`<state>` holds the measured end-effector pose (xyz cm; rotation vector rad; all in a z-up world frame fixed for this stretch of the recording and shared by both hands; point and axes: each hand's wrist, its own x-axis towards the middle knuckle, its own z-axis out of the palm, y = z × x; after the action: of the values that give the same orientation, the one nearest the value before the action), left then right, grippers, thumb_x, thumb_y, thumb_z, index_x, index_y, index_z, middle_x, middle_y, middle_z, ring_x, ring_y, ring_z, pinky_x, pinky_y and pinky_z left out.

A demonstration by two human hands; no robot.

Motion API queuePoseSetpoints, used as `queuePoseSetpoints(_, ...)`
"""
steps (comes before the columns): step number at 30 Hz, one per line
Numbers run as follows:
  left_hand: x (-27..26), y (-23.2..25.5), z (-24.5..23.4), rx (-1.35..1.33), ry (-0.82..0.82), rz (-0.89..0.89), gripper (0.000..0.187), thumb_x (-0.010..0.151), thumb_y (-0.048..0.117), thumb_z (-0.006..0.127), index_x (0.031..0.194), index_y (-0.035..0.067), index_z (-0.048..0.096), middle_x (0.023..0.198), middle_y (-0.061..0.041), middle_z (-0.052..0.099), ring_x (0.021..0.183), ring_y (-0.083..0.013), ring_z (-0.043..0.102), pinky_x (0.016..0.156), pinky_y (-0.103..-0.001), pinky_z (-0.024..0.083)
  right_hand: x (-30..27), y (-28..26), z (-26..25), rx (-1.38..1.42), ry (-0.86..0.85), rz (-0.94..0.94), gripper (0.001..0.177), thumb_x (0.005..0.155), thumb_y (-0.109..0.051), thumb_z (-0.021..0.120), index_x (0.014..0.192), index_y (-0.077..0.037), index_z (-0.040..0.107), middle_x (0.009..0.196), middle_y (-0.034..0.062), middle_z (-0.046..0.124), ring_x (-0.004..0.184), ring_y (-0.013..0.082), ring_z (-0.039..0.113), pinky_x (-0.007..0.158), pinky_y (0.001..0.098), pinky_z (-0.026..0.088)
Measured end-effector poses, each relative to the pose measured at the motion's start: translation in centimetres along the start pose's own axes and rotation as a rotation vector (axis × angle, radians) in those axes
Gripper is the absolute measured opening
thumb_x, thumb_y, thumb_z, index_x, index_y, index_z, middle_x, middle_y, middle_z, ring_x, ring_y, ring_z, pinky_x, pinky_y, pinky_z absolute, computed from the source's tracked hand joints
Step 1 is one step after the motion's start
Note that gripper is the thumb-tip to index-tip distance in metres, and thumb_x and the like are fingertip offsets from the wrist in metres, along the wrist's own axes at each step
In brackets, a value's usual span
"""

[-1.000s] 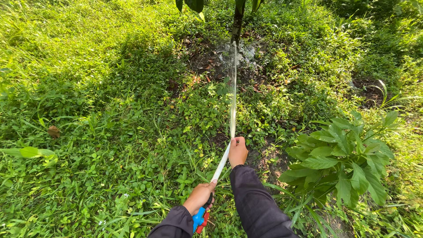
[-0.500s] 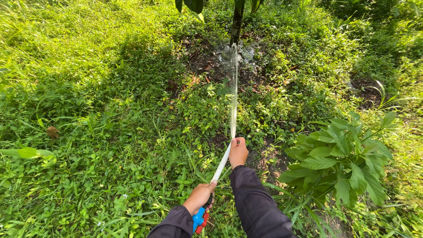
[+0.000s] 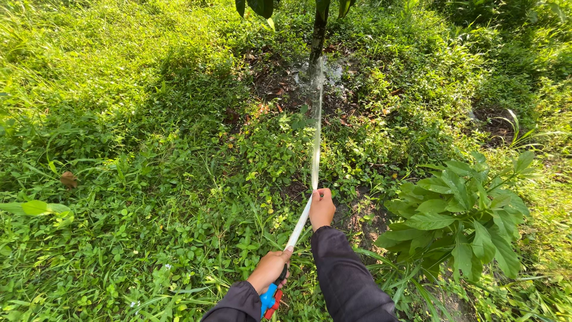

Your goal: The person waters a tree and the surrounding vegetation by hand using a hose. They move the hose to spray water at different parts of the tree and the grass around it.

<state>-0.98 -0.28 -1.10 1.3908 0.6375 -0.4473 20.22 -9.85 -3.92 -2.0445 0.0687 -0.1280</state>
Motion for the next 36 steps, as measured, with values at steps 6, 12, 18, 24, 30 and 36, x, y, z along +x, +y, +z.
queuePoseSetpoints(6,0.3,-0.7,-0.2,-0.031,0.002,0.008,0.048,0.104,0.050,0.053,0.082,0.008,0.053,0.059,-0.004,0.055,0.043,-0.0157,0.051,0.041,-0.032,0.041,-0.2,0.0,0.3,-0.009,-0.016,0.006,0.021,0.100,-0.032,0.060,0.105,-0.011,0.063,0.080,0.0103,0.071,0.073,0.0298,0.071,0.071,0.0445,0.054)
queuePoseSetpoints(12,0.3,-0.3,-0.7,-0.003,0.025,0.022,0.049,0.105,0.052,0.052,0.083,0.008,0.053,0.062,-0.003,0.058,0.045,-0.0140,0.055,0.042,-0.031,0.043,0.5,-0.3,1.0,0.005,-0.003,-0.022,0.021,0.099,-0.031,0.061,0.105,-0.011,0.063,0.081,0.0101,0.072,0.074,0.0294,0.072,0.071,0.0438,0.055)
queuePoseSetpoints(18,-0.3,2.0,-1.1,-0.087,0.028,0.127,0.043,0.102,0.046,0.053,0.081,0.009,0.052,0.060,-0.004,0.054,0.043,-0.0159,0.051,0.041,-0.033,0.040,1.4,-4.8,0.2,0.111,0.019,-0.071,0.020,0.099,-0.029,0.063,0.106,-0.011,0.063,0.078,0.0107,0.072,0.069,0.0274,0.072,0.068,0.0419,0.055)
queuePoseSetpoints(24,-1.0,7.3,-1.1,-0.049,0.103,0.303,0.038,0.104,0.039,0.054,0.082,0.008,0.056,0.060,0.000,0.055,0.047,-0.0128,0.052,0.044,-0.030,0.040,4.2,-12.1,-2.3,0.179,0.085,-0.264,0.018,0.101,-0.027,0.061,0.108,-0.010,0.062,0.074,0.0091,0.070,0.063,0.0233,0.069,0.060,0.0401,0.052)
queuePoseSetpoints(30,-2.1,9.2,-0.7,-0.027,0.110,0.384,0.041,0.104,0.041,0.052,0.082,0.007,0.058,0.058,-0.001,0.055,0.048,-0.0131,0.053,0.044,-0.030,0.039,4.1,-15.3,-4.3,0.210,0.147,-0.339,0.016,0.102,-0.024,0.061,0.106,-0.009,0.062,0.073,0.0079,0.068,0.061,0.0211,0.066,0.057,0.0383,0.050)
queuePoseSetpoints(36,-1.8,8.9,-0.1,0.026,0.146,0.385,0.044,0.103,0.043,0.053,0.080,0.005,0.059,0.058,-0.001,0.056,0.046,-0.0136,0.053,0.044,-0.031,0.042,4.5,-13.9,-4.1,0.206,0.156,-0.312,0.015,0.101,-0.023,0.062,0.107,-0.009,0.061,0.074,0.0099,0.066,0.061,0.0231,0.064,0.057,0.0394,0.049)
